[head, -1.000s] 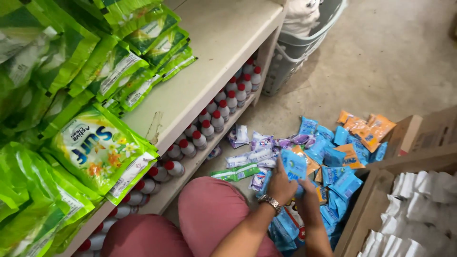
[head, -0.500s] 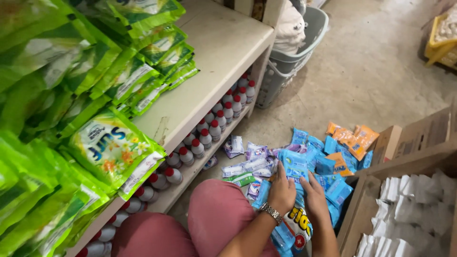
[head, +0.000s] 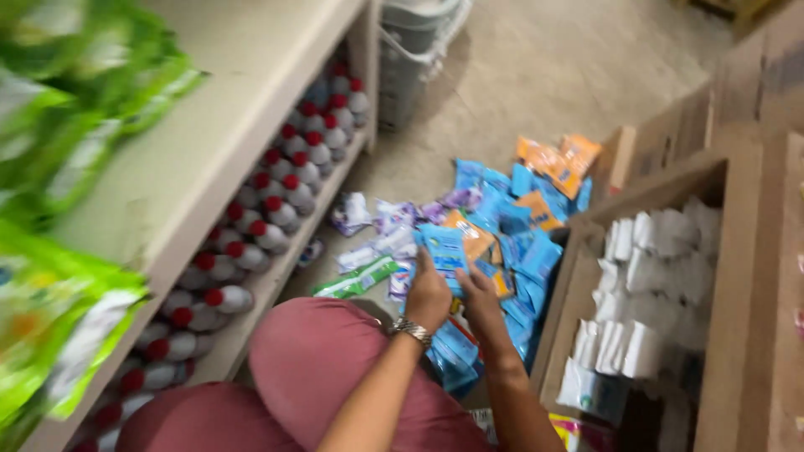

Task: Organizing and restocking laundry detergent sachets on store shelves.

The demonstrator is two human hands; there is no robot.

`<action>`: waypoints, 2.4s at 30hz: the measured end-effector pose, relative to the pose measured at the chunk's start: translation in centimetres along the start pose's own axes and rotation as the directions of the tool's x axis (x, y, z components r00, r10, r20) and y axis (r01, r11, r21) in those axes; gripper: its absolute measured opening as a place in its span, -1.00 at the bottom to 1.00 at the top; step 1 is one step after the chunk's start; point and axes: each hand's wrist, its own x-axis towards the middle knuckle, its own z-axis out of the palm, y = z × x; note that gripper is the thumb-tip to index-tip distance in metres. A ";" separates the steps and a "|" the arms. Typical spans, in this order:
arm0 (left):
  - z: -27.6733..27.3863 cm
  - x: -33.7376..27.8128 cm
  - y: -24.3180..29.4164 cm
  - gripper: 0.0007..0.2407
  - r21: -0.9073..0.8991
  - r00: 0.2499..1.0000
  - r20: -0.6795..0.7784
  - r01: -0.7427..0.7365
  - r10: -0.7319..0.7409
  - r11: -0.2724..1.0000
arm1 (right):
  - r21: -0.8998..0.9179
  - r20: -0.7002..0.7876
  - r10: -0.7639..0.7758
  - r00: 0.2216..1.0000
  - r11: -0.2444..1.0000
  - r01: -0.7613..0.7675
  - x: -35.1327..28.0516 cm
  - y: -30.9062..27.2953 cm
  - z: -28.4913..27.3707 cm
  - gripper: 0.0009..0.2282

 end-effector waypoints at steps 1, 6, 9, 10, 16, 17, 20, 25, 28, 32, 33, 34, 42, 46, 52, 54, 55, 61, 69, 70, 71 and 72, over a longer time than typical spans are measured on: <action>-0.2 -0.3 0.4 -0.42 0.038 0.998 -0.020 -0.056 0.057 0.998 | 0.107 0.002 -0.042 0.999 0.993 0.042 -0.2 -0.1 0.3 -0.64; -4.8 -0.9 9.4 -0.41 0.053 0.995 -0.069 -0.071 0.074 0.996 | 0.265 -0.057 -0.047 0.997 0.962 0.060 -0.4 -6.2 3.0 -0.62; -7.5 -1.2 13.7 -0.41 0.008 0.974 -0.167 -0.157 0.156 0.988 | 0.261 -0.034 -0.230 0.972 0.937 0.231 0.1 -11.8 4.9 -0.58; -8.6 -0.9 15.1 -0.41 0.001 0.964 -0.194 -0.183 0.180 0.983 | 0.202 -0.016 -0.251 0.968 0.947 0.249 0.8 -12.8 5.4 -0.58; -18.0 1.6 21.2 -0.39 0.131 0.879 -0.323 -0.327 0.352 0.936 | 0.349 0.323 -0.475 0.819 0.864 0.363 4.6 -21.5 11.9 -0.52; -19.5 2.5 21.4 -0.37 0.194 0.856 -0.334 -0.348 0.395 0.917 | 0.194 0.394 -0.515 0.762 0.856 0.478 4.5 -23.9 13.0 -0.49; -23.5 4.4 24.3 -0.29 0.219 0.905 -0.301 -0.243 0.302 0.945 | 0.128 0.453 -0.559 0.694 0.811 0.570 8.0 -26.4 15.2 -0.48; -26.7 7.0 25.0 -0.27 0.296 0.882 -0.311 -0.265 0.355 0.918 | 0.264 0.473 -0.599 0.646 0.796 0.544 12.0 -28.1 17.6 -0.51; -27.8 7.2 24.6 -0.30 0.308 0.837 -0.357 -0.314 0.414 0.898 | 0.363 0.511 -0.556 0.655 0.831 0.422 11.9 -29.2 19.5 -0.51; -28.2 7.6 22.4 -0.35 0.302 0.765 -0.495 -0.295 0.413 0.907 | 0.262 0.508 -0.566 0.649 0.819 0.510 11.2 -29.9 22.2 -0.57; -28.6 7.9 22.3 -0.35 0.310 0.761 -0.495 -0.297 0.420 0.903 | 0.270 0.507 -0.572 0.644 0.816 0.512 11.9 -29.9 22.7 -0.57; -28.9 8.2 22.2 -0.40 0.342 0.760 -0.474 -0.307 0.445 0.888 | 0.236 0.441 -0.576 0.688 0.814 0.531 12.6 -29.7 23.1 -0.61; -30.5 10.7 21.4 -0.52 0.248 0.815 -0.461 -0.263 0.353 0.932 | 0.002 0.369 -0.622 0.691 0.743 0.669 16.3 -31.5 24.9 -0.68; -30.3 8.8 22.6 -0.47 0.187 0.818 -0.452 -0.305 0.357 0.934 | 0.062 0.383 -0.451 0.806 0.883 0.464 16.3 -30.8 24.6 -0.67; -27.7 8.6 19.8 -0.43 0.017 0.800 -0.462 -0.424 0.383 0.905 | 0.116 0.423 -0.377 0.824 0.924 0.364 13.7 -31.5 25.8 -0.73; -27.5 9.1 19.1 -0.40 0.151 0.739 -0.490 -0.450 0.462 0.880 | 0.089 0.422 -0.369 0.828 0.926 0.367 13.9 -31.9 26.4 -0.72; -27.5 9.2 18.9 -0.41 0.161 0.724 -0.503 -0.457 0.471 0.875 | 0.129 0.425 -0.348 0.836 0.937 0.324 13.9 -32.0 26.6 -0.71; -26.8 10.0 18.8 -0.37 0.172 0.697 -0.546 -0.450 0.465 0.876 | 0.193 0.472 -0.258 0.843 0.963 0.186 14.0 -33.2 26.9 -0.68; -27.8 8.3 19.7 -0.29 -0.003 0.758 -0.538 -0.440 0.369 0.898 | 0.178 0.459 -0.293 0.839 0.955 0.236 12.0 -32.9 27.6 -0.62; -27.7 8.7 18.8 -0.30 0.074 0.737 -0.533 -0.449 0.416 0.890 | 0.172 0.421 -0.325 0.847 0.945 0.277 12.1 -32.5 27.8 -0.59; -27.6 9.1 17.9 -0.32 0.149 0.716 -0.525 -0.456 0.461 0.877 | 0.165 0.382 -0.357 0.852 0.934 0.317 12.2 -32.1 28.1 -0.55; -27.8 8.7 18.0 -0.32 0.160 0.713 -0.521 -0.459 0.469 0.874 | 0.176 0.381 -0.364 0.850 0.931 0.320 12.0 -32.1 28.2 -0.55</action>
